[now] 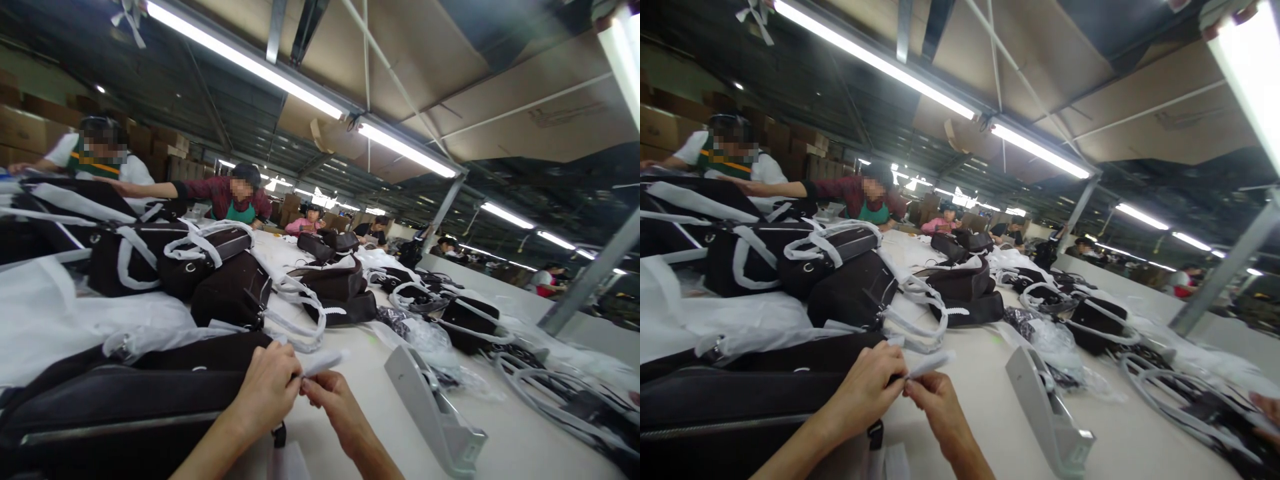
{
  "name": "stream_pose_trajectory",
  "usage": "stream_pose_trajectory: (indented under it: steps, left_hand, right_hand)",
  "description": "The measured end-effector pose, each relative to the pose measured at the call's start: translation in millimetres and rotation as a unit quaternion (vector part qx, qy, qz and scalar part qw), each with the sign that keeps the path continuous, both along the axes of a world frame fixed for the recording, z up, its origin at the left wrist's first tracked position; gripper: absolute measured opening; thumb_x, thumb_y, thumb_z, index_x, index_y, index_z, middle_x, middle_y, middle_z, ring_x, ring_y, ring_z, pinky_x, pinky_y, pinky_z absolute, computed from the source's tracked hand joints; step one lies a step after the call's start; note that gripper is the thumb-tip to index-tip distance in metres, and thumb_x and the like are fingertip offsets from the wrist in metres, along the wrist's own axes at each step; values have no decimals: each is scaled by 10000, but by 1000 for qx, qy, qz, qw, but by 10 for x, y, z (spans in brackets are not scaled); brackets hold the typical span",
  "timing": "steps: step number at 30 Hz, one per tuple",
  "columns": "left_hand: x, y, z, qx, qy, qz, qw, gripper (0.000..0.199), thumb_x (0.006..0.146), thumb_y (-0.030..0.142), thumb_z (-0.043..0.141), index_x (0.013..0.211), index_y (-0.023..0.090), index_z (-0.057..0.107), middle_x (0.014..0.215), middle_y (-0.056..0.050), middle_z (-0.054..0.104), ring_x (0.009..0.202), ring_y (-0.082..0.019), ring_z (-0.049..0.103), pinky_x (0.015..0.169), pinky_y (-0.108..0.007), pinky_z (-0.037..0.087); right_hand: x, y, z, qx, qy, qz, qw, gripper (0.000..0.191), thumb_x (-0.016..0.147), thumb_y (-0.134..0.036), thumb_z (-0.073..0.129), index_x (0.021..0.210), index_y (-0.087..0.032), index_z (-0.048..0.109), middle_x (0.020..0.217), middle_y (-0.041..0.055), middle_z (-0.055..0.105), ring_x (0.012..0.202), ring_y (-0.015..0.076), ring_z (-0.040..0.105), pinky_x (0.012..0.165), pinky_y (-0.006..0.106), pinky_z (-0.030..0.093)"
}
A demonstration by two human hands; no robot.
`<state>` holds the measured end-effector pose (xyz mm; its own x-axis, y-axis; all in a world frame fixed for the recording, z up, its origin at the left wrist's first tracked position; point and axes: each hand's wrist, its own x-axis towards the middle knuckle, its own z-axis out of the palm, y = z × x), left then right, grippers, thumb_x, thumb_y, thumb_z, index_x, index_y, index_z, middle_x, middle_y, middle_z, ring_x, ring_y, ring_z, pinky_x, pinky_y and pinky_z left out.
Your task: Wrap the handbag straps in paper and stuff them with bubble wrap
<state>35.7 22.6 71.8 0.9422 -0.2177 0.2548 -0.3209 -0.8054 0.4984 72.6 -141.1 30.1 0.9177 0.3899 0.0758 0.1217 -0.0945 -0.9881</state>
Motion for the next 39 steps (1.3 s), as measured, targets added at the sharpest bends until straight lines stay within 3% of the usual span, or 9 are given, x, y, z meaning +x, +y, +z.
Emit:
stream_pose_trajectory:
  steps: [12, 19, 29, 34, 39]
  left_hand:
    - [29, 80, 9, -5, -1, -48, 999, 172, 847, 149, 582, 689, 198, 631, 885, 14, 656, 951, -186, 545, 779, -346, 312]
    - [27, 26, -11, -14, 1, -14, 1000, 194, 853, 150, 548, 690, 205, 638, 899, 10, 669, 955, -188, 556, 817, -358, 316]
    - [12, 17, 33, -24, 26, -18, 999, 192, 844, 156, 558, 697, 218, 665, 924, 13, 687, 978, -189, 557, 799, -352, 315]
    - [20, 13, 31, -35, 23, -15, 999, 192, 830, 147, 553, 674, 210, 645, 904, 19, 680, 963, -184, 558, 786, -351, 307]
    - [19, 24, 32, -16, 15, -18, 1000, 161, 808, 128, 535, 676, 191, 600, 892, 2, 662, 963, -196, 543, 796, -350, 313]
  right_hand:
    - [-44, 43, -87, 35, -28, 2, 999, 432, 732, -599, 709, 659, -177, 659, 578, -27, 475, 580, 139, 370, 576, 287, 312]
    - [-87, 84, -318, 50, -87, -41, 994, 438, 818, -620, 641, 759, -186, 660, 658, -12, 523, 631, 153, 426, 599, 285, 356]
    - [-46, 8, -482, 58, -70, -65, 994, 517, 778, -681, 662, 622, -190, 625, 619, 9, 546, 634, 178, 498, 624, 310, 420]
    - [-64, 66, -539, 57, -101, -102, 988, 466, 829, -633, 636, 681, -192, 663, 629, 6, 567, 641, 178, 499, 626, 300, 408]
    - [-125, 167, -466, 26, -176, -130, 975, 375, 926, -521, 551, 786, -197, 678, 730, 22, 637, 744, 200, 565, 705, 291, 448]
